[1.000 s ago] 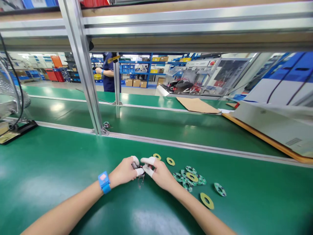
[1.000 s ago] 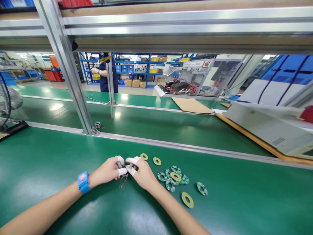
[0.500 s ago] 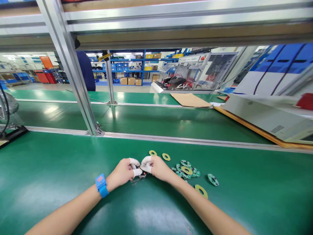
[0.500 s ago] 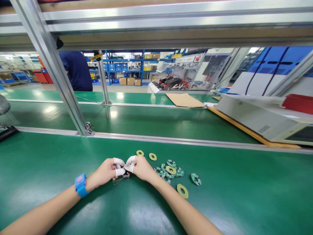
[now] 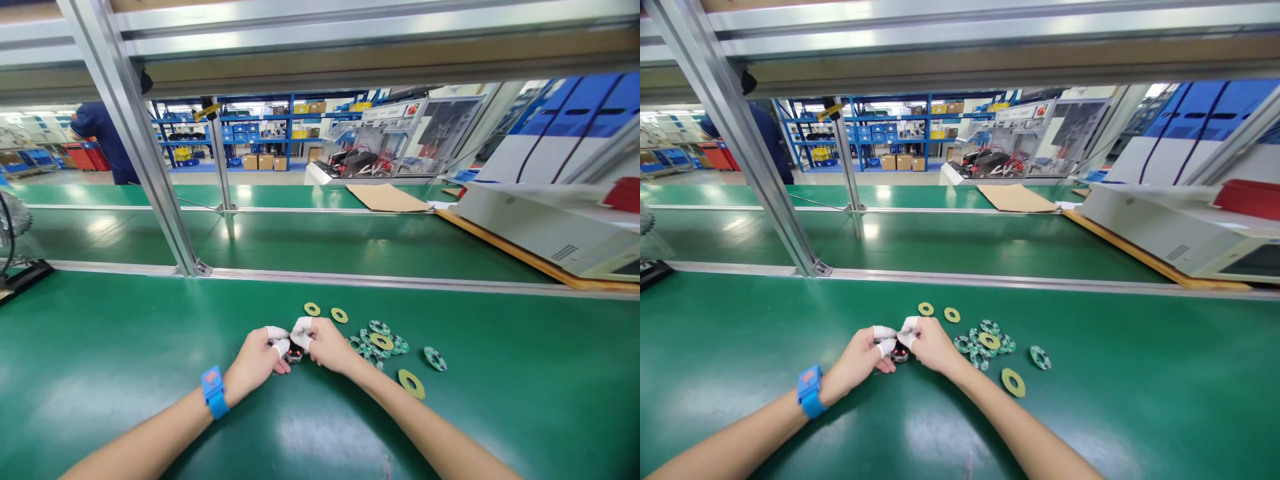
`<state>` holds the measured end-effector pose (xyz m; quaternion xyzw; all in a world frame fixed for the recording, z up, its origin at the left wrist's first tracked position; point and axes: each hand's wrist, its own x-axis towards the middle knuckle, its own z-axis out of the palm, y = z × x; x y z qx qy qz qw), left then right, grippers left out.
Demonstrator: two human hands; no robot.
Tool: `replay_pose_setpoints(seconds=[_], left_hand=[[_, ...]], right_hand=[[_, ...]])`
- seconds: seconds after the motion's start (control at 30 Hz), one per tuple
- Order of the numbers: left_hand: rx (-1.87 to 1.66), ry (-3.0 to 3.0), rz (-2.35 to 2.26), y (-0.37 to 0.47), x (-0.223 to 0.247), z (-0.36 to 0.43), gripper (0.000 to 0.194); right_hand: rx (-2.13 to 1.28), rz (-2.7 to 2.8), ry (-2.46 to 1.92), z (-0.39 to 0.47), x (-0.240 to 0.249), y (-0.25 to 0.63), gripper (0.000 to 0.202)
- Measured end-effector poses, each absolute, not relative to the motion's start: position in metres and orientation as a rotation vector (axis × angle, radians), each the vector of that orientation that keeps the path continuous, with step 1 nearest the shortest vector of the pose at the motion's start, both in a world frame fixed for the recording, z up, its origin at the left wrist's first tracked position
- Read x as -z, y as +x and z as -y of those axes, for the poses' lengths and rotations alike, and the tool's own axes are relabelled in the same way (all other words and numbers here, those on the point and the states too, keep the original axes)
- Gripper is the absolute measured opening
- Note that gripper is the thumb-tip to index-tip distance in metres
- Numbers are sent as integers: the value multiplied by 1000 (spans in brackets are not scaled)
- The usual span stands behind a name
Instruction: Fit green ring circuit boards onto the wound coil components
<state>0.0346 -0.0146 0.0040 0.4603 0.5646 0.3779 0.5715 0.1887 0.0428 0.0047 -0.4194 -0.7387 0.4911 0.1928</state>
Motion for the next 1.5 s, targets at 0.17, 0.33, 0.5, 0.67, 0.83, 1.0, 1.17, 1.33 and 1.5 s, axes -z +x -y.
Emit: replay_pose_setpoints(seconds=[0.17,0.33,0.5,0.67,0.83,1.0,1.17,1.33,1.5], left_hand=[[-889,1160,-1342,37,-1,18,26],[-891,1178,-1352,36,-3,20,24],[-916,1207,-1333,37,-2,22,24],[-824,1292,-1349,35,-4,17,25],[-813,1523,-1369,23,-15,9,28],[-797,1800,-1342,19,-16,11,53],[-751,1877,-1319,25,-11,15,38],[-775,1984,-1376,27,-11,20,33],[-921,1937,-1400,21,-24,14,30]], right_hand=[[-1295,2035,-1153,-36,4,191,20],[-1178,2031,-1041,-33,4,190,21],[-1122,2018,-999,-30,5,189,22],[-1090,2097,-1041,-35,6,191,21],[-1088,2213,-1186,-58,-12,204,25],[-265,2359,-1444,-70,-29,211,25],[-133,2579,-1527,-65,-26,205,22],[-200,2496,-1560,-66,-30,207,24],[-1042,2088,-1290,-65,-37,204,32]])
